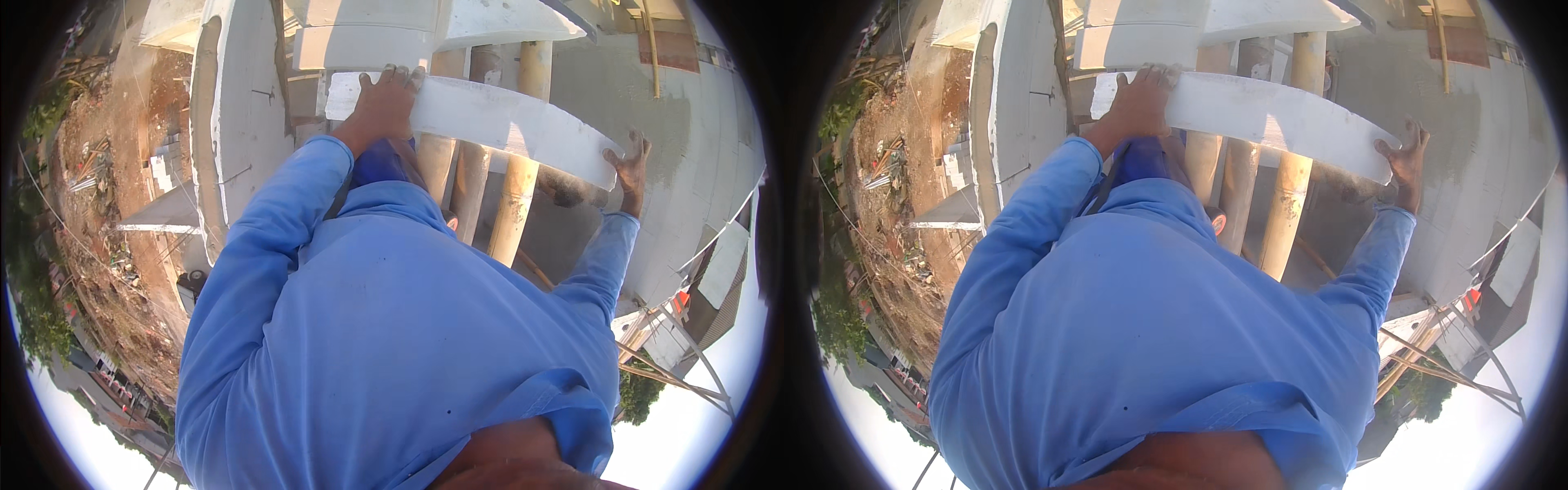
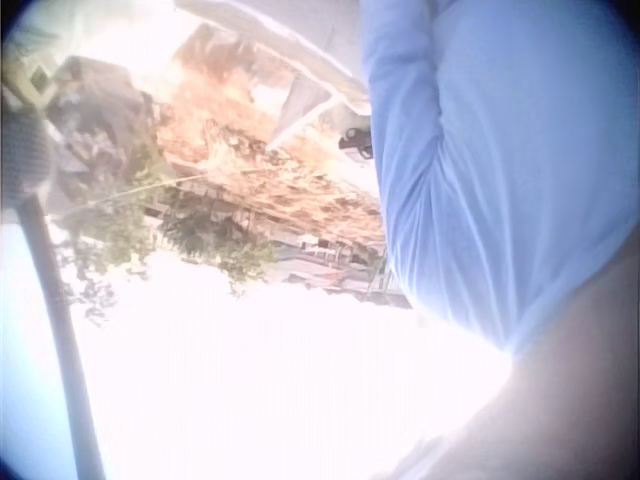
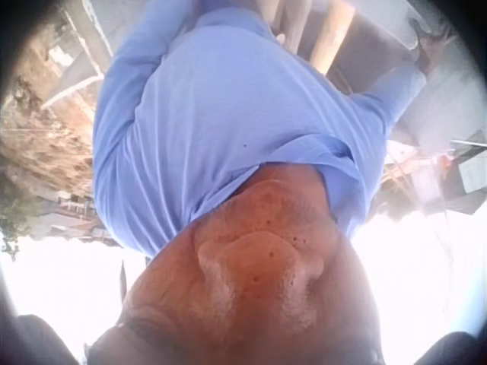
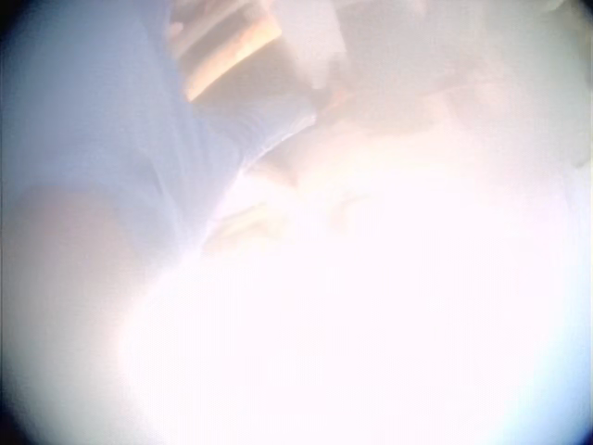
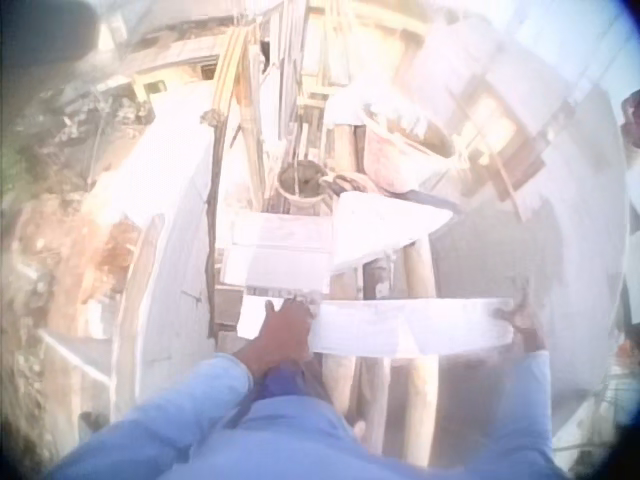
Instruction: The person applies mortar onto structural segments, positions concrete blocks on a wall structure, checks their measurements with a tape measure, taps them into place using a hammer, and cuts block segments with a hand saw.
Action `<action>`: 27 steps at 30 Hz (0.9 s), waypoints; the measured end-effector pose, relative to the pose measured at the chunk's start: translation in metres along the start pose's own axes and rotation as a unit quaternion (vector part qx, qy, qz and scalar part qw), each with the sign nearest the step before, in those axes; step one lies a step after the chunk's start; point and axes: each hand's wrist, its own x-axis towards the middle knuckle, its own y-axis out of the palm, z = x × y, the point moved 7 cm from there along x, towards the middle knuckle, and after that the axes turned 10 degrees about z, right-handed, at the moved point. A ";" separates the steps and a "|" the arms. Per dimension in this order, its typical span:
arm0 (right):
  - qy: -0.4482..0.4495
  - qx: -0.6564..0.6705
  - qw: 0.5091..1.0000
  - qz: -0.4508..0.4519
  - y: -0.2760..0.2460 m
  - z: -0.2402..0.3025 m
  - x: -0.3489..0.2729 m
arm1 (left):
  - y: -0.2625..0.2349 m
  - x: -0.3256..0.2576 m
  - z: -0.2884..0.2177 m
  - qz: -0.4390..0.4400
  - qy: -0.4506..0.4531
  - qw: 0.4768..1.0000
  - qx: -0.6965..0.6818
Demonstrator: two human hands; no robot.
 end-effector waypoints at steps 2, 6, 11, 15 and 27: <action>-0.083 -0.187 0.977 0.054 0.022 0.083 -0.012 | 0.005 -0.009 -0.003 -0.067 -0.015 0.997 0.027; -0.171 -0.296 0.920 0.190 0.083 0.163 -0.030 | 0.046 -0.035 0.010 -0.085 -0.022 0.996 0.030; -0.160 -0.354 0.893 0.228 0.103 0.155 -0.044 | 0.085 -0.125 0.087 0.167 -0.172 0.966 -0.099; -0.186 -0.373 0.887 0.199 0.106 0.138 -0.036 | 0.202 -0.221 0.155 0.166 -0.301 0.918 -0.199; -0.191 -0.346 0.904 0.162 0.123 0.214 -0.074 | -0.004 -0.107 0.008 -0.106 0.046 0.980 -0.165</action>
